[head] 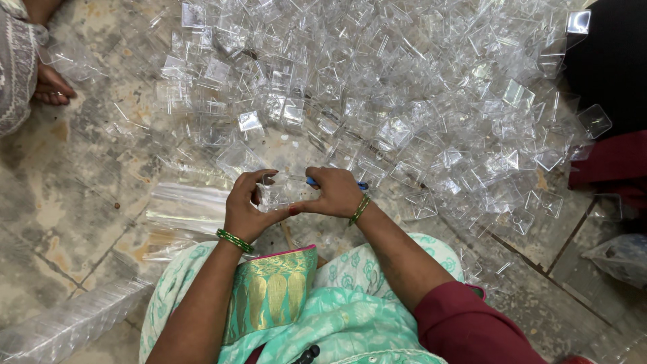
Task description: The person sits on the floor among large piles of clear plastic boxes and trims excess plastic from the edges of each box using a small blade held in one hand, placing finished boxes aside and picking up the next box.
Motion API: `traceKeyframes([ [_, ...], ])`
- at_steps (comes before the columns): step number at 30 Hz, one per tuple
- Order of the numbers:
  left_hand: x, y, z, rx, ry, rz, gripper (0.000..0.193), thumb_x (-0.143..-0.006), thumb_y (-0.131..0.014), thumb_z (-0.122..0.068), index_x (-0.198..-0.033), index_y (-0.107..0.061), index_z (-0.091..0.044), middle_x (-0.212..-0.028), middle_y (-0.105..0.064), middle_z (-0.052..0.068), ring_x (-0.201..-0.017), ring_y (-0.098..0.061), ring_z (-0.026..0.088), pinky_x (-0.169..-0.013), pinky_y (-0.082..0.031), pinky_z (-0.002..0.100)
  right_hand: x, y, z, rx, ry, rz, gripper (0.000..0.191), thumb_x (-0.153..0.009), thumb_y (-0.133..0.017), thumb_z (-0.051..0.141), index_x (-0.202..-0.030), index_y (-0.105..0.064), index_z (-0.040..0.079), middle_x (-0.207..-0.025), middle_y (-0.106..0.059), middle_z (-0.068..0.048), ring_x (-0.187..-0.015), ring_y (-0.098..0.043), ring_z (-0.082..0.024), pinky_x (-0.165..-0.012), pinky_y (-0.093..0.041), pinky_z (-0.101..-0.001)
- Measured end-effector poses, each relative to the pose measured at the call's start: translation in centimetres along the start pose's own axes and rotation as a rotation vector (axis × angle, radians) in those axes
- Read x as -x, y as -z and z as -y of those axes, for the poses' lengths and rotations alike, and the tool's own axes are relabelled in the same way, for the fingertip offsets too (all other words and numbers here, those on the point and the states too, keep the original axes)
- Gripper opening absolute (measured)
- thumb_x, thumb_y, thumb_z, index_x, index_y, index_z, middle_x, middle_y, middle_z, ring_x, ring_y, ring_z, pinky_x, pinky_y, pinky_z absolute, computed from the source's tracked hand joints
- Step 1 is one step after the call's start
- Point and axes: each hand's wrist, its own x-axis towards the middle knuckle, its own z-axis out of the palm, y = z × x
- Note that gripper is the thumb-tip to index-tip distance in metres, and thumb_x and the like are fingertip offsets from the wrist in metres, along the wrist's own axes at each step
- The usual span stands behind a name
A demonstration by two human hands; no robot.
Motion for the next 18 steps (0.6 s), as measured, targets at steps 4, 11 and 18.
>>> traceKeyframes([
  [4, 0.0, 0.1, -0.1, 0.014, -0.021, -0.014, 0.079, -0.056, -0.097, -0.038, -0.125, -0.069, -0.013, -0.100, -0.061, -0.001, -0.068, -0.046, 0.009, -0.061, -0.045, 0.026, -0.1, -0.2, -0.2, 0.008, 0.010, 0.005, 0.076, -0.066, -0.070, 0.081, -0.077, -0.060, 0.006, -0.067, -0.063, -0.011, -0.066, -0.064, -0.035, -0.060, -0.046, -0.0473],
  [11, 0.0, -0.1, 0.2, -0.064, -0.025, -0.116, 0.078, -0.056, -0.100, -0.038, -0.123, -0.070, -0.012, -0.096, -0.058, 0.001, -0.066, -0.043, 0.010, -0.059, -0.043, 0.026, 0.2, -1.6, -0.1, -0.004, -0.002, 0.019, 0.067, -0.085, -0.059, 0.075, -0.072, -0.065, 0.010, -0.062, -0.061, -0.011, -0.064, -0.062, -0.035, -0.060, -0.045, -0.0473],
  [18, 0.0, -0.6, 0.2, -0.026, -0.002, -0.066, 0.079, -0.055, -0.099, -0.038, -0.123, -0.069, -0.012, -0.098, -0.060, 0.001, -0.066, -0.044, 0.009, -0.059, -0.044, 0.025, 0.1, -0.4, -0.4, 0.009, 0.001, 0.000, 0.074, -0.071, -0.067, 0.080, -0.075, -0.060, 0.007, -0.065, -0.061, -0.011, -0.064, -0.064, -0.034, -0.059, -0.046, -0.0463],
])
